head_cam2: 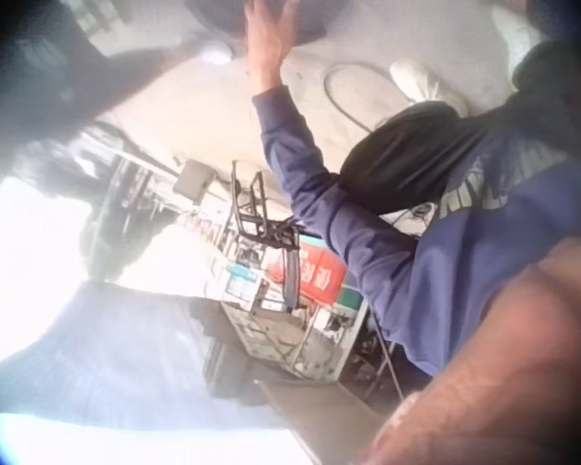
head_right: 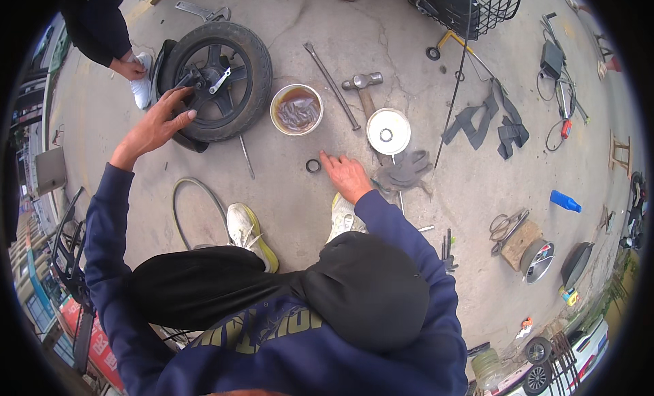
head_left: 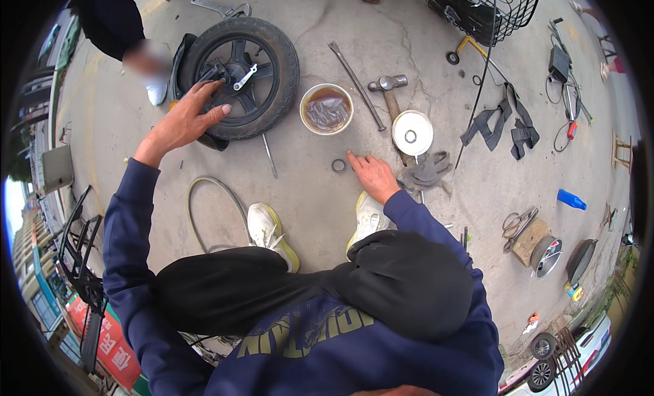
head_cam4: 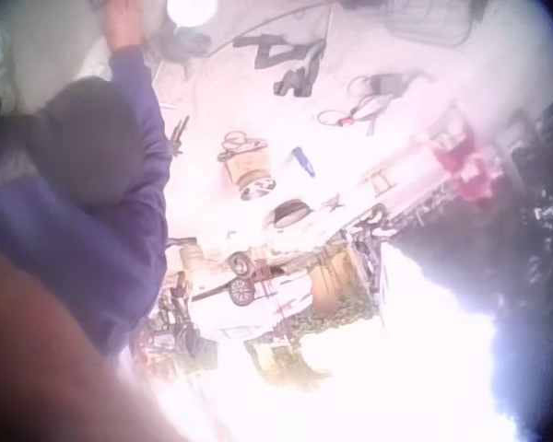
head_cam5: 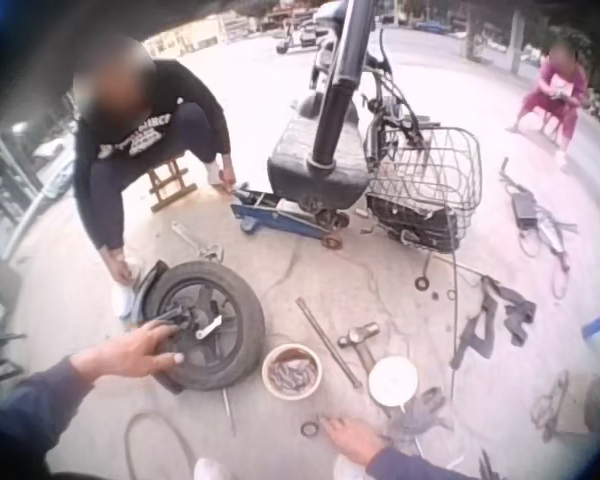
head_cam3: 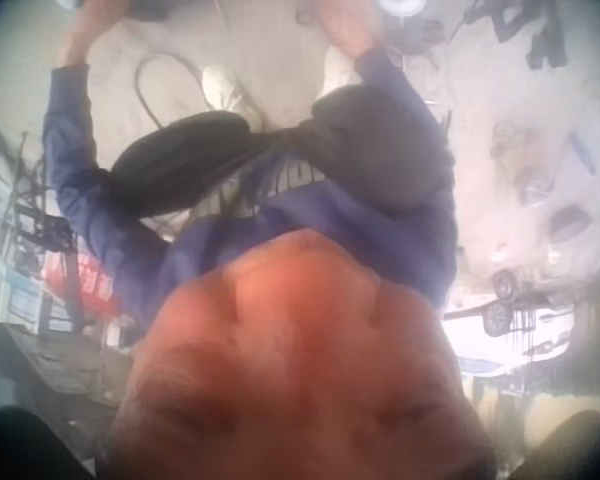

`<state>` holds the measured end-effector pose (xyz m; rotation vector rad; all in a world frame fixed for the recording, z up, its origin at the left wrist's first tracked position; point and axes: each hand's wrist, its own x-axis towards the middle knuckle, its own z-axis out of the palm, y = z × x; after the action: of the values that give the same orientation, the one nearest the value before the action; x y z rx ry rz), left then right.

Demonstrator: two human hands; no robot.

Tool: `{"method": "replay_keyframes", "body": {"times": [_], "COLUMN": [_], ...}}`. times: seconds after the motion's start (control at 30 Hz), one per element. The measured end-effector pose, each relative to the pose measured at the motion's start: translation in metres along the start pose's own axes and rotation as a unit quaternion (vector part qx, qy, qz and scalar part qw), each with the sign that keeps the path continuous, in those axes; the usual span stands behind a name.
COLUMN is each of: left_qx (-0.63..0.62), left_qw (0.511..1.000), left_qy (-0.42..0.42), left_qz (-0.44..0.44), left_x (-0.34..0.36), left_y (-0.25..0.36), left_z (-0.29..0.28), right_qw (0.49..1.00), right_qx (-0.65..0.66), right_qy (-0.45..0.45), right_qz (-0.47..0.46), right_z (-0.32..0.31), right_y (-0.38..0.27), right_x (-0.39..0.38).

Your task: The person cleans a metal bearing with a rag, applies grease from a container, and installs it into the scooter's front fork. They then use a hammer to tap a component into place on the scooter's handlebar stem.

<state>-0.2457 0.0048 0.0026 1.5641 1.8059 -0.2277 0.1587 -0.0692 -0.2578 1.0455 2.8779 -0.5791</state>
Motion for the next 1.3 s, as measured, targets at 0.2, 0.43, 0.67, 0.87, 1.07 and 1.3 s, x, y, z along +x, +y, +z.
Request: {"method": "replay_keyframes", "body": {"times": [0.2, 0.43, 0.67, 0.87, 1.07, 1.3], "left_qx": [0.05, 0.021, -0.64, -0.655, -0.422, -0.356], "left_qw": [0.988, 0.991, 0.716, 0.675, 0.786, 0.783], "left_qy": [0.118, 0.129, 0.278, 0.297, 0.352, 0.35], "left_qz": [0.087, -0.008, 0.038, 0.163, 0.283, 0.371], "left_x": [0.059, 0.139, 0.2, 0.22, 0.257, 0.279], "left_y": [0.052, 0.114, 0.17, 0.238, 0.234, 0.241], "left_z": [-0.045, -0.104, -0.156, -0.188, -0.205, -0.192], "right_qw": [0.997, 0.968, 0.699, 0.711, 0.622, 0.5], "right_qx": [-0.062, 0.224, 0.638, 0.596, 0.6, 0.634], "right_qy": [0.04, 0.022, 0.253, 0.344, 0.499, 0.589], "right_qz": [-0.025, 0.113, 0.202, 0.148, 0.067, 0.02], "right_z": [0.012, -0.007, -0.198, -0.379, -0.392, -0.364], "right_y": [0.002, 0.02, 0.119, 0.129, 0.114, 0.088], "right_x": [0.011, 0.001, 0.063, 0.13, 0.209, 0.242]}}
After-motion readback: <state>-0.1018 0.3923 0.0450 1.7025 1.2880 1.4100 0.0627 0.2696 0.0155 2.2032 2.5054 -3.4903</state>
